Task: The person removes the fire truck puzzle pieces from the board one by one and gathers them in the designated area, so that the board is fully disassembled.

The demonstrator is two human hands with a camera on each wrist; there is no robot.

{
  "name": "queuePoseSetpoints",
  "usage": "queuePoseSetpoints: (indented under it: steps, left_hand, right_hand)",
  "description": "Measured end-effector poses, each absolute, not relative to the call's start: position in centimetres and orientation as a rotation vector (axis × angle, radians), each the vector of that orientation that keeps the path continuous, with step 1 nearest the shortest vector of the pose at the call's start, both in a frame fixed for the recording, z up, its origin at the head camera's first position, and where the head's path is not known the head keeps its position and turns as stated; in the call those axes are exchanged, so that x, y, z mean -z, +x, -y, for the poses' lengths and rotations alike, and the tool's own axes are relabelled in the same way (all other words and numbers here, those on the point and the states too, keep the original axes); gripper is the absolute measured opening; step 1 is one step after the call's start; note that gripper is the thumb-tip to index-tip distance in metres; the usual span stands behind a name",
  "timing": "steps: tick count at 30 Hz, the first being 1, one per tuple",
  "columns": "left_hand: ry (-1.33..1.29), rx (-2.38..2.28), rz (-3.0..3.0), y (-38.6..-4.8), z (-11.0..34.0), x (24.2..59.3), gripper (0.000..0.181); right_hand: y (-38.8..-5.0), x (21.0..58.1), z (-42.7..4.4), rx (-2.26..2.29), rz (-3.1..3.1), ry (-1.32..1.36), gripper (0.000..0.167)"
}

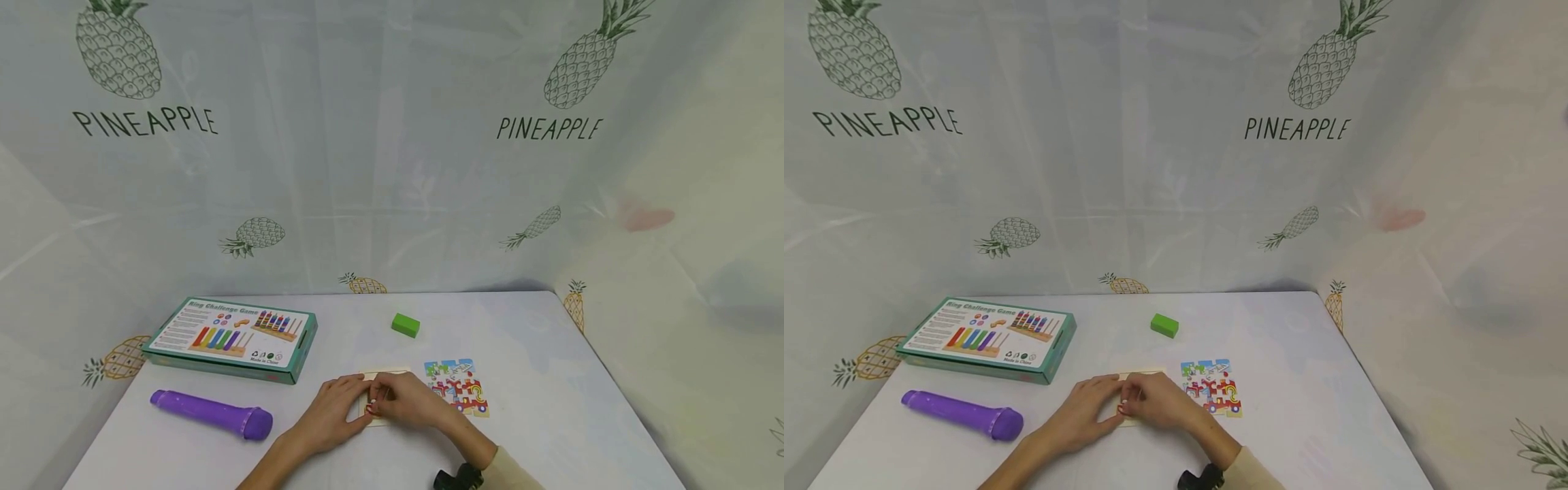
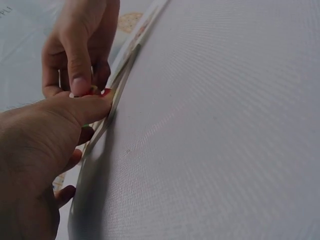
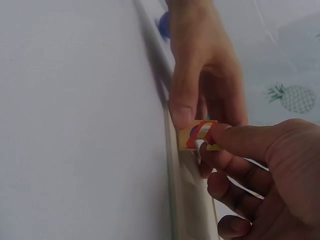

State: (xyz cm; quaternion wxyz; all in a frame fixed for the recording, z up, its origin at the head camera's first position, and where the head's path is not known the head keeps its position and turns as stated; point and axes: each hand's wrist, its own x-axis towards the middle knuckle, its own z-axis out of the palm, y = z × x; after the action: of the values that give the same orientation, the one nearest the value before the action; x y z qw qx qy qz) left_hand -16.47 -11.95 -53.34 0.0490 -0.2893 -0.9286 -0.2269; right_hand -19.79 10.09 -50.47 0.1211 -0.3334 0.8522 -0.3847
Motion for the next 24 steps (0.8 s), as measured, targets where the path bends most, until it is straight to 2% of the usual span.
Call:
queuePoseSetpoints:
  steps: [5, 13, 24]
  left_hand:
    - [-0.877, 0.689, 2.866, -16.5, 11.9, 53.4, 0.055]
    - [-0.876, 0.670, 2.910, -16.6, 11.8, 53.5, 0.054]
    - [-0.882, 0.653, 2.903, -16.5, 11.9, 53.6, 0.054]
  right_hand:
    - [-20.0, 49.7, -11.7, 1.152, -2.485, -0.902, 0.008]
    - [-20.9, 48.5, -16.8, 1.093, -2.506, -0.780, 0.005]
    - [-20.9, 49.2, -20.9, 0.962, -2.533, -0.674, 0.005]
